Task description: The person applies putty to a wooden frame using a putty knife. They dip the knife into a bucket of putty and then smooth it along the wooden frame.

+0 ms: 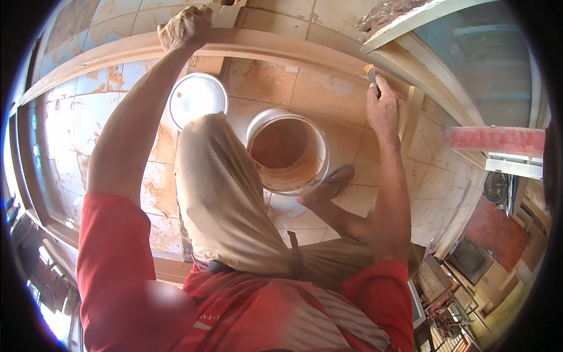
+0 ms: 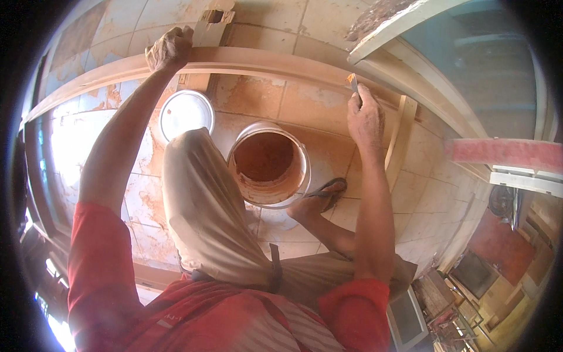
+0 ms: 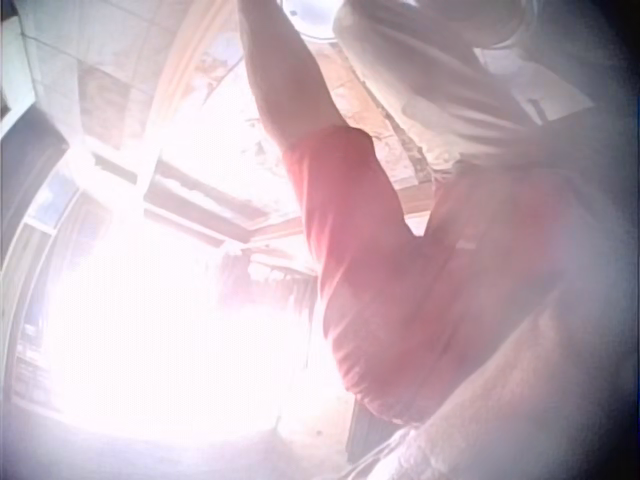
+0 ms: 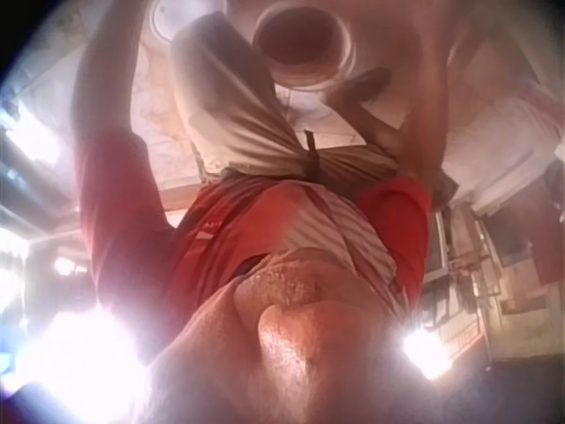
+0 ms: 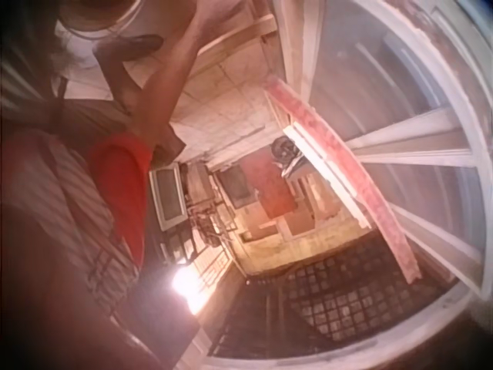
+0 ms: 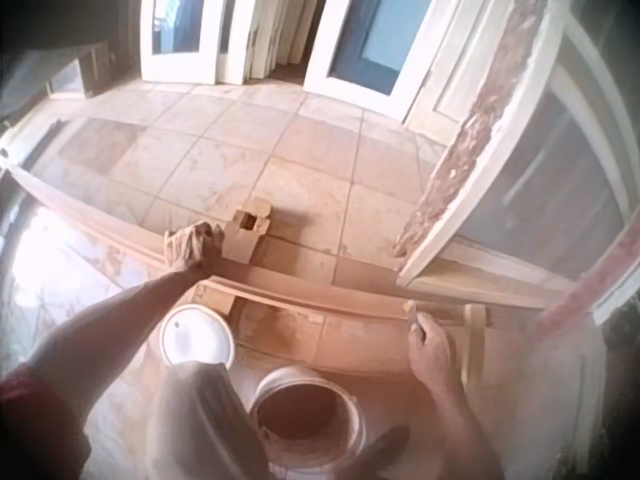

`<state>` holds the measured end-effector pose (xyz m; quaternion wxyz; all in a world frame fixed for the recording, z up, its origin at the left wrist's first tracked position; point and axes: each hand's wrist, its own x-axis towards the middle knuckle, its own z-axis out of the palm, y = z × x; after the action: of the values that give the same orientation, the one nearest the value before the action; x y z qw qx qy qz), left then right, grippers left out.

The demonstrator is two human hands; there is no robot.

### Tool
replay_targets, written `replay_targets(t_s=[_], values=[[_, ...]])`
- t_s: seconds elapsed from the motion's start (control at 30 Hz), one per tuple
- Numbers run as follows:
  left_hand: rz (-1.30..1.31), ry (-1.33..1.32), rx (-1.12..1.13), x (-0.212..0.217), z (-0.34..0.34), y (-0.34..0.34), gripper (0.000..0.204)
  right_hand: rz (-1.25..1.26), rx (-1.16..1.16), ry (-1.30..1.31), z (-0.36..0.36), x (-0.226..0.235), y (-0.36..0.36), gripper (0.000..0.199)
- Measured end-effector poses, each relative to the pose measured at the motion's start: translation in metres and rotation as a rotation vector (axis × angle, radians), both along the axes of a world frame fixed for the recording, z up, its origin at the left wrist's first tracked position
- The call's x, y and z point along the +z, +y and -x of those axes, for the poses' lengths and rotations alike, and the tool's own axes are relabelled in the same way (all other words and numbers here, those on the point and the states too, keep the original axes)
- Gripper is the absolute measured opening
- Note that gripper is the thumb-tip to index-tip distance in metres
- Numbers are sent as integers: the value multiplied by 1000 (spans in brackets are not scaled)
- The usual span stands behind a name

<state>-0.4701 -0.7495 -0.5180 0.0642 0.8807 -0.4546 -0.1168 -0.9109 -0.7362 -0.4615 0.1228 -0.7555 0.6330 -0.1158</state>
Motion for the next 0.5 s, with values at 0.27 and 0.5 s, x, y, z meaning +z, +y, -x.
replay_targets(t_s=[0.27, 0.5], values=[[4, -6, 29, 4, 5, -1, 53, -147, 63, 424, -21, 6, 10, 42], [4, -10, 6, 6, 6, -4, 52, -223, 60, 430, -36, 27, -1, 40]])
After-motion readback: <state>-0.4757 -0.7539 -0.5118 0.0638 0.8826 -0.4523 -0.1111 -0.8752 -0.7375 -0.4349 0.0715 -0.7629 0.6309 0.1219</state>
